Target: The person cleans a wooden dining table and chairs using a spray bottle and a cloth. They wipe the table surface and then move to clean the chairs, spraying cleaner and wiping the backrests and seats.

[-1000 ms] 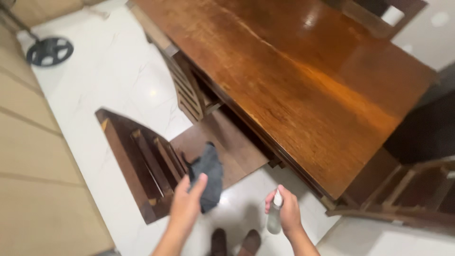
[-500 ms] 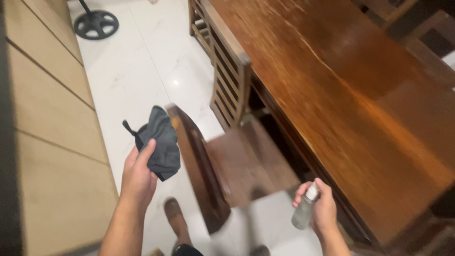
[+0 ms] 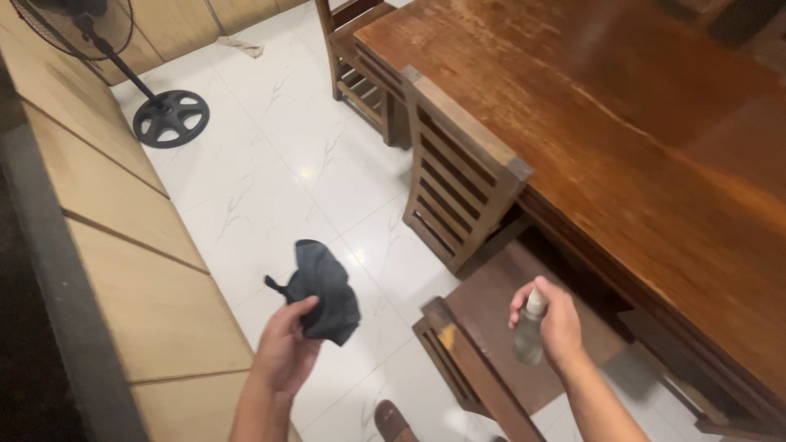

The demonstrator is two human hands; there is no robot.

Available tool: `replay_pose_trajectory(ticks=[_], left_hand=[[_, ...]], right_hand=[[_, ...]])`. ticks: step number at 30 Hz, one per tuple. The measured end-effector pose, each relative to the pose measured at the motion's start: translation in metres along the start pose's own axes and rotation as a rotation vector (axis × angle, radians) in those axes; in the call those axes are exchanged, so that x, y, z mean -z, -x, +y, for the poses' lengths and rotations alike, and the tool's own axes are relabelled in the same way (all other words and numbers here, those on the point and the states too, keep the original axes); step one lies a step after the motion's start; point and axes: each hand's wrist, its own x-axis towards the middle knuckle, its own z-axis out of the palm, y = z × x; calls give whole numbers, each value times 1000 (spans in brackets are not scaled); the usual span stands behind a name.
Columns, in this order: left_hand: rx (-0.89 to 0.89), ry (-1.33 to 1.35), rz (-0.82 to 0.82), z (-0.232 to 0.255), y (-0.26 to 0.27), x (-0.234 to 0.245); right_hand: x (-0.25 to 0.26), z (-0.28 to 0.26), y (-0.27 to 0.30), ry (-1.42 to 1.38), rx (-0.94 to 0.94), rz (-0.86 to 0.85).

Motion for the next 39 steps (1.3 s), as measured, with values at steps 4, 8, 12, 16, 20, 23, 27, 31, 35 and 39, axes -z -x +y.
replay_pose_trajectory(ticks=[4,8,12,16,20,23,27,31,35,39], left_hand=[[115,124,1,13,-26,1],[120,42,-74,30,-56,-26],[158,-170,-44,59,-99,-58],[117,-402,-101,96,-167,-83],[129,-587,-67,134,-243,-106],[106,-593,-100,157,-296,-113],[55,-758,-143,176,-346,-118],[12,-968,-250,183,-403,-127],[-83,-1063,-456,194,-457,-139],[12,-1214,-613,211,-504,-160]], right_hand=[[-36,-17,-33,-81,-73,31],[-59,-32,-57,-71,-125,114],[-68,-30,-95,-112,-184,163],[-87,-17,-151,-153,-171,163],[-117,-35,-203,-47,-163,224],[-151,-57,-240,70,-166,364],[-192,-86,-278,14,-176,485],[-222,-97,-315,-12,-152,595],[-249,-99,-344,-85,-148,726],[-276,-98,-367,-110,-189,859]])
